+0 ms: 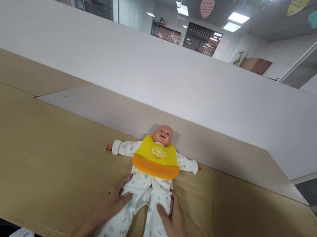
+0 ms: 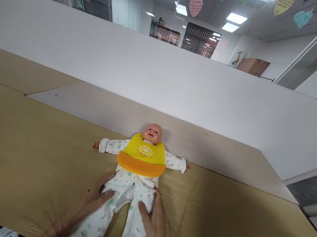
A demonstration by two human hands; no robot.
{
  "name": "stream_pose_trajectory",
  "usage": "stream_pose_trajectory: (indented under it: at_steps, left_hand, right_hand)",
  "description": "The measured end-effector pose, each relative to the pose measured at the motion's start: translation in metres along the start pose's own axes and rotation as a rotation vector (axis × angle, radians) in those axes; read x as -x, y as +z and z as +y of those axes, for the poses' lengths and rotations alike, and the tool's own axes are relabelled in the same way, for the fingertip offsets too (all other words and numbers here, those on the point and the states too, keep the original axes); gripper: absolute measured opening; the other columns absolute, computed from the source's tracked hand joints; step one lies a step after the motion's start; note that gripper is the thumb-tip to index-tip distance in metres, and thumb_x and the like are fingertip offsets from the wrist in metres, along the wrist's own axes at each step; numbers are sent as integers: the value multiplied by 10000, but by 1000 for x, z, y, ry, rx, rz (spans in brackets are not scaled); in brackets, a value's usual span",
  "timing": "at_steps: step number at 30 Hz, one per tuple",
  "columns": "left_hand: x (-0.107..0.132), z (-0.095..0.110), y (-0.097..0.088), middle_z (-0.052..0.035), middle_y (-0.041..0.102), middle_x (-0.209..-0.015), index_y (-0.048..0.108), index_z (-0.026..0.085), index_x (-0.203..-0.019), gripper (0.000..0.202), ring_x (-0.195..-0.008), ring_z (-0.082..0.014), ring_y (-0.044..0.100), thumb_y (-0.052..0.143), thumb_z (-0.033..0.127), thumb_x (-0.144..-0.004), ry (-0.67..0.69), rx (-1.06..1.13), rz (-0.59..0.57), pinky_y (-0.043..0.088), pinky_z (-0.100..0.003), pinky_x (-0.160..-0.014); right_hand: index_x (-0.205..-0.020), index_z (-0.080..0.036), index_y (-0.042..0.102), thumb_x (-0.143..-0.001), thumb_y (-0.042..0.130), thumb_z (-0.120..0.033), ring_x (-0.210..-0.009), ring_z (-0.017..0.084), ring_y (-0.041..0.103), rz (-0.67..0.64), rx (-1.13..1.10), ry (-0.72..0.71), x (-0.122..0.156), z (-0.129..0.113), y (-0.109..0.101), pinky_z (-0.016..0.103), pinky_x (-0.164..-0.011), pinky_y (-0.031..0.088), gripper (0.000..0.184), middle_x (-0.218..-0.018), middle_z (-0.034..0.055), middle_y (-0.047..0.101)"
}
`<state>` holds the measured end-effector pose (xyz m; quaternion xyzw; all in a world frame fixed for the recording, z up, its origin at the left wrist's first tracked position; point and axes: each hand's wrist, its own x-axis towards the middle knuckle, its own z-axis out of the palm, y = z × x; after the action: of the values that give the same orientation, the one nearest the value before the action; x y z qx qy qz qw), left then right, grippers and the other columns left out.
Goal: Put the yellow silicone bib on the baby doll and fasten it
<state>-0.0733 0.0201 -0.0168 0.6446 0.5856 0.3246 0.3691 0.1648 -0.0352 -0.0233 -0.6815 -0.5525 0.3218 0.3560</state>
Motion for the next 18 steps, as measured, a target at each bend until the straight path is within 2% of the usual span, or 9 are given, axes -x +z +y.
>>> stream_pose_trajectory:
  at_steps: [2, 4, 6, 7, 9, 11, 13, 15, 18]
  left_hand:
    - [-4, -2, -11, -93, 588, -1230, 546, 253, -1180, 488, -1106, -304, 555, 581, 326, -700, 26, -4, -15, 478, -424, -928]
    - [-13, 2, -23, -89, 630, -1130, 579, 262, -1112, 410, -962, -275, 614, 574, 402, -726, 37, -3, 49, 529, -392, -810]
    - [-33, 12, -33, -82, 657, -1017, 593, 229, -1048, 376, -821, -233, 634, 514, 461, -764, 6, -6, 174, 542, -356, -692]
    - [-47, 19, -36, -78, 665, -980, 598, 205, -1025, 370, -789, -216, 636, 477, 458, -784, 5, -10, 203, 537, -343, -682]
    - [-84, 32, -36, -76, 672, -918, 609, 171, -979, 330, -812, -204, 634, 452, 395, -794, 90, -72, 252, 516, -331, -738]
    - [-124, 41, -30, -110, 663, -983, 609, 141, -985, 301, -961, -231, 601, 467, 309, -779, 138, -206, 275, 454, -358, -877]
    - [-161, 46, -19, -149, 626, -1100, 584, 117, -1049, 330, -1058, -247, 562, 458, 271, -785, 97, -271, 241, 406, -364, -935]
    - [-189, 48, -6, -185, 587, -1172, 535, 84, -1130, 382, -1095, -245, 543, 441, 258, -802, 35, -238, 134, 394, -346, -930]
    - [-215, 46, 8, -197, 590, -1171, 532, 78, -1131, 393, -1084, -255, 550, 430, 284, -813, 0, -205, 50, 403, -335, -881]
  right_hand:
    - [-1249, -357, 391, -743, 533, -529, -1197, 236, 473, -101, -30, 13, -5, -1, -13, 372, -1011, 413, 552, -1273, -13, 514]
    - [-1165, -320, 500, -768, 502, -540, -1042, 249, 571, -187, -27, 50, -17, -6, -33, 371, -888, 481, 454, -1117, 14, 609]
    - [-1072, -245, 578, -771, 488, -555, -896, 250, 606, -106, 24, 72, -37, -12, -53, 367, -781, 488, 441, -973, 52, 649]
    - [-1038, -217, 601, -774, 490, -540, -868, 243, 604, -64, 51, 48, -50, -16, -62, 357, -762, 478, 432, -964, 66, 650]
    - [-966, -177, 625, -791, 479, -500, -806, 217, 596, -29, 93, -41, -80, -23, -72, 327, -736, 454, 395, -894, 77, 654]
    - [-920, -142, 619, -802, 469, -469, -835, 196, 586, 49, 68, -103, -113, -29, -72, 286, -742, 438, 379, -898, 87, 649]
    - [-946, -116, 615, -819, 449, -430, -870, 178, 578, 92, 75, -142, -143, -33, -62, 270, -794, 419, 377, -951, 100, 644]
    - [-1002, -84, 599, -816, 449, -414, -925, 193, 556, 151, 102, -134, -168, -33, -48, 291, -840, 395, 407, -1015, 133, 623]
    - [-1039, -89, 588, -814, 451, -384, -970, 195, 543, 154, 101, -132, -195, -28, -26, 301, -881, 377, 396, -1048, 119, 615]
